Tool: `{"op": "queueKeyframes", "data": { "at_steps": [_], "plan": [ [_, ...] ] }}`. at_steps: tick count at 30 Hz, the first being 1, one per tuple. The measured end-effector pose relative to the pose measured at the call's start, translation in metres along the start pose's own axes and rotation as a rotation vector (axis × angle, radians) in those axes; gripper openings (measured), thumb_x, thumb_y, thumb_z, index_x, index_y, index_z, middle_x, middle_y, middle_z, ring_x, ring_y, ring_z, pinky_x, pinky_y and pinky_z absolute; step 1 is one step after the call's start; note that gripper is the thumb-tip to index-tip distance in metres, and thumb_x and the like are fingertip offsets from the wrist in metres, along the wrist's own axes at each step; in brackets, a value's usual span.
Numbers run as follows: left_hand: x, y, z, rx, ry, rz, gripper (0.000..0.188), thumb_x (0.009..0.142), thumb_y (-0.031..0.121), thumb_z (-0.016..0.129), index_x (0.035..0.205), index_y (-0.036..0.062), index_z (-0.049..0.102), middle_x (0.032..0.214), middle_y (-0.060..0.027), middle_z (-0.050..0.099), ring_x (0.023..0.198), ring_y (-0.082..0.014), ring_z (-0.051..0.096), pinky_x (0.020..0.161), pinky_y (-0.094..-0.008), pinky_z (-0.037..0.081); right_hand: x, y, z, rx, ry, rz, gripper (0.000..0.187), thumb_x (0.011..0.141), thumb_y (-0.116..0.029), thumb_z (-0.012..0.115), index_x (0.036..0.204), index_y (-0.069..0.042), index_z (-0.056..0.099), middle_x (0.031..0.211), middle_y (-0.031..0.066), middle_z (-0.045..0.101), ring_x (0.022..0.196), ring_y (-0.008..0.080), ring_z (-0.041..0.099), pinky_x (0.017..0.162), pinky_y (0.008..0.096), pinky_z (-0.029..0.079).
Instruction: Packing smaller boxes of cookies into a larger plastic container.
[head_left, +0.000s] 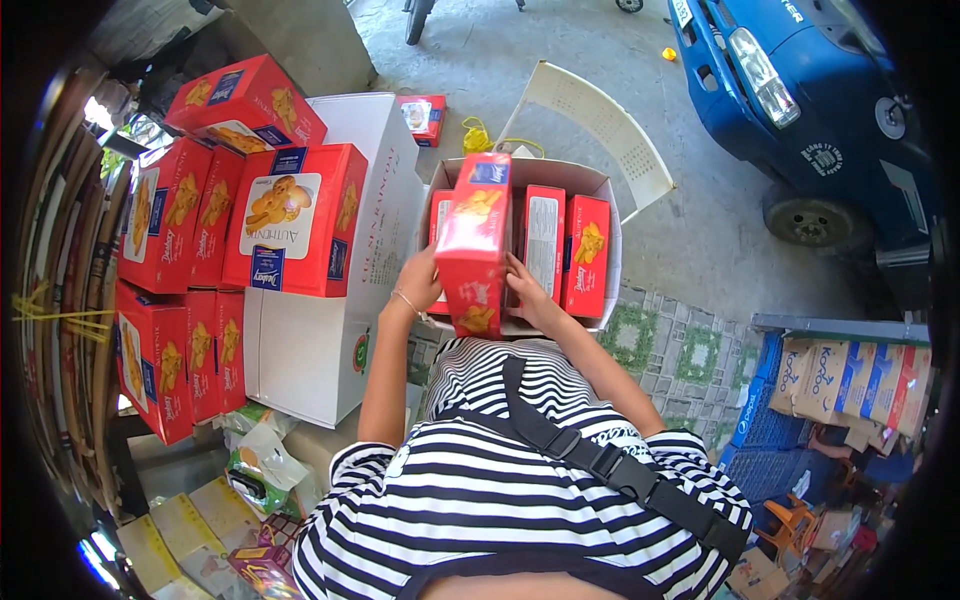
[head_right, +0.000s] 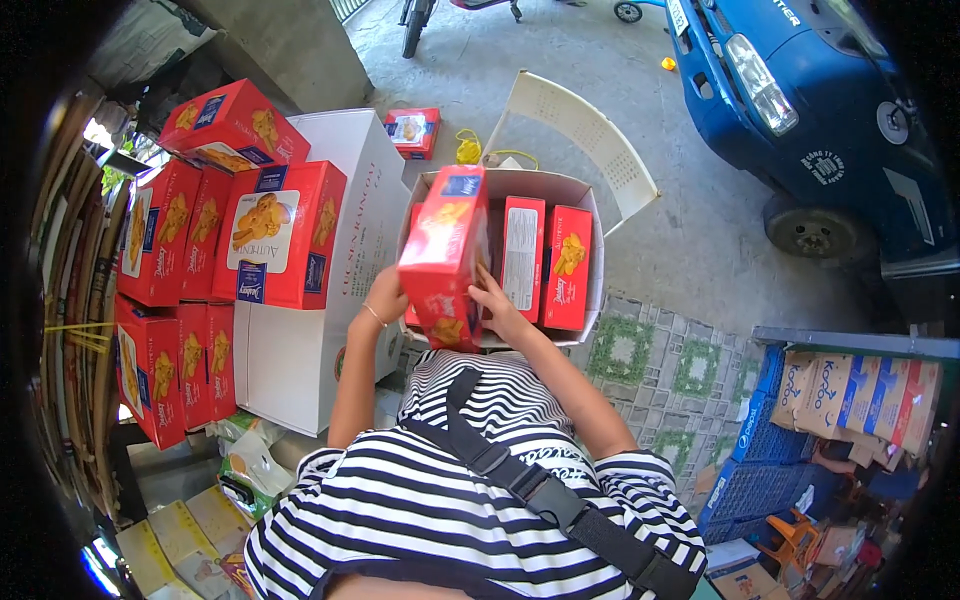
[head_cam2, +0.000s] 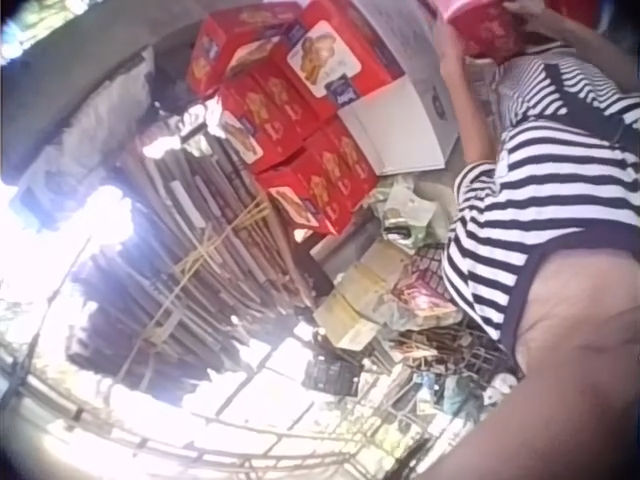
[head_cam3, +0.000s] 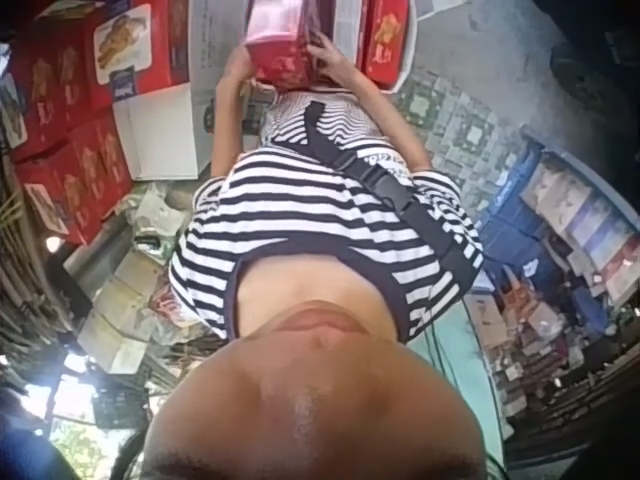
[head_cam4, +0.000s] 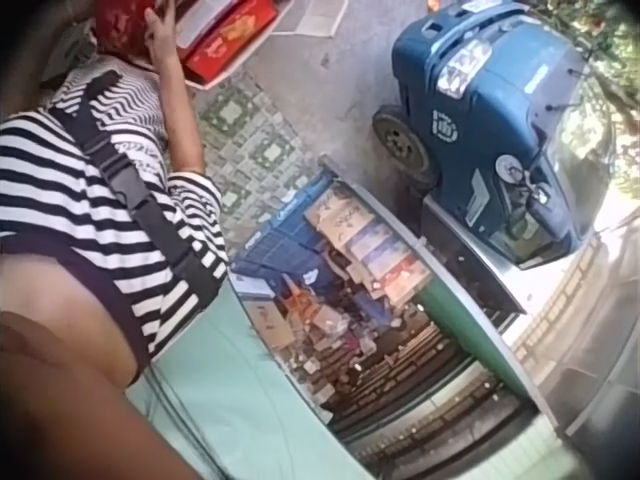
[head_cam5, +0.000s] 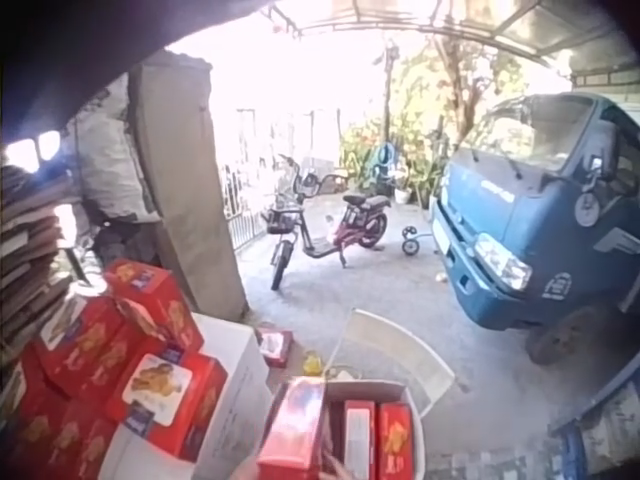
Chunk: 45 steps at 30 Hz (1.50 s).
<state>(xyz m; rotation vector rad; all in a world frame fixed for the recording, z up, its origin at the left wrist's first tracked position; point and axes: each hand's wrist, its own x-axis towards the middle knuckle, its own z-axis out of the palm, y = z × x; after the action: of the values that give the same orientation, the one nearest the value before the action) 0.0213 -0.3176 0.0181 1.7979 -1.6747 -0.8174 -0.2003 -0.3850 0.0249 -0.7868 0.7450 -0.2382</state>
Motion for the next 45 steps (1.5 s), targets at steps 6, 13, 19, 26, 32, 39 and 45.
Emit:
{"op": "queueKeyframes", "data": {
  "at_steps": [6,13,19,26,32,39,45],
  "plan": [
    [0.031,0.027,0.024,-0.146,-0.182,-0.001,0.049,0.087,0.023,0.048,0.131,0.0100,0.033,0.114,-0.0209,0.051,0.101,-0.0339,0.052,0.085,-0.0353,0.042,0.010,0.006,-0.037,0.216,0.074,0.048,0.071,0.079,-0.057,0.044,0.137,-0.022,0.021,0.139,0.0112,0.024,0.127,0.0247,0.021,0.099,0.0442,0.021],
    [0.012,0.030,0.088,-0.175,-0.426,-0.117,0.060,0.083,0.033,0.054,0.130,0.0037,0.032,0.119,-0.0215,0.048,0.109,-0.0315,0.048,0.091,-0.0345,0.038,0.016,0.015,-0.034,-0.126,0.186,0.236,0.068,0.079,-0.050,0.054,0.131,-0.012,0.032,0.118,0.0104,0.043,0.108,0.0229,0.043,0.091,0.0380,0.035],
    [-0.005,0.016,0.071,0.331,-0.573,-0.261,0.062,0.078,0.045,0.049,0.128,0.0101,0.036,0.115,-0.0189,0.051,0.104,-0.0319,0.052,0.089,-0.0376,0.040,0.013,0.009,-0.041,-0.265,0.233,0.256,0.072,0.079,-0.044,0.054,0.136,-0.010,0.023,0.133,0.0156,0.033,0.121,0.0299,0.034,0.094,0.0410,0.033],
    [-0.025,-0.024,0.097,-0.323,-0.549,-0.421,0.060,0.084,0.033,0.054,0.129,0.0015,0.033,0.113,-0.0177,0.054,0.104,-0.0225,0.052,0.088,-0.0303,0.040,0.015,0.006,-0.048,-0.273,0.295,0.222,0.070,0.080,-0.041,0.056,0.134,-0.008,0.026,0.130,0.0165,0.036,0.117,0.0296,0.039,0.091,0.0389,0.036],
    [-0.005,0.007,0.096,-0.278,-0.482,-0.306,0.060,0.082,0.036,0.054,0.126,0.0002,0.036,0.114,-0.0207,0.053,0.107,-0.0287,0.051,0.088,-0.0334,0.040,0.021,0.019,-0.070,-0.234,0.414,0.127,0.066,0.076,-0.043,0.058,0.127,-0.007,0.036,0.123,0.0190,0.043,0.110,0.0271,0.045,0.088,0.0390,0.037],
    [0.000,-0.002,0.089,0.157,-0.608,-0.243,0.066,0.078,0.046,0.051,0.124,0.0003,0.039,0.118,-0.0228,0.048,0.109,-0.0338,0.047,0.091,-0.0372,0.038,0.016,0.042,-0.092,-1.048,0.632,-0.055,0.070,0.063,-0.038,0.070,0.119,-0.004,0.043,0.111,0.0224,0.046,0.106,0.0319,0.046,0.089,0.0379,0.038],
    [-0.004,-0.005,0.103,-0.085,-0.550,-0.208,0.062,0.081,0.041,0.052,0.124,-0.0014,0.039,0.117,-0.0242,0.049,0.108,-0.0348,0.048,0.092,-0.0361,0.038,0.010,0.049,-0.127,-1.106,1.136,-0.230,0.084,0.059,-0.033,0.072,0.124,-0.002,0.031,0.116,0.0215,0.043,0.109,0.0352,0.042,0.092,0.0410,0.035]
  ]
}}
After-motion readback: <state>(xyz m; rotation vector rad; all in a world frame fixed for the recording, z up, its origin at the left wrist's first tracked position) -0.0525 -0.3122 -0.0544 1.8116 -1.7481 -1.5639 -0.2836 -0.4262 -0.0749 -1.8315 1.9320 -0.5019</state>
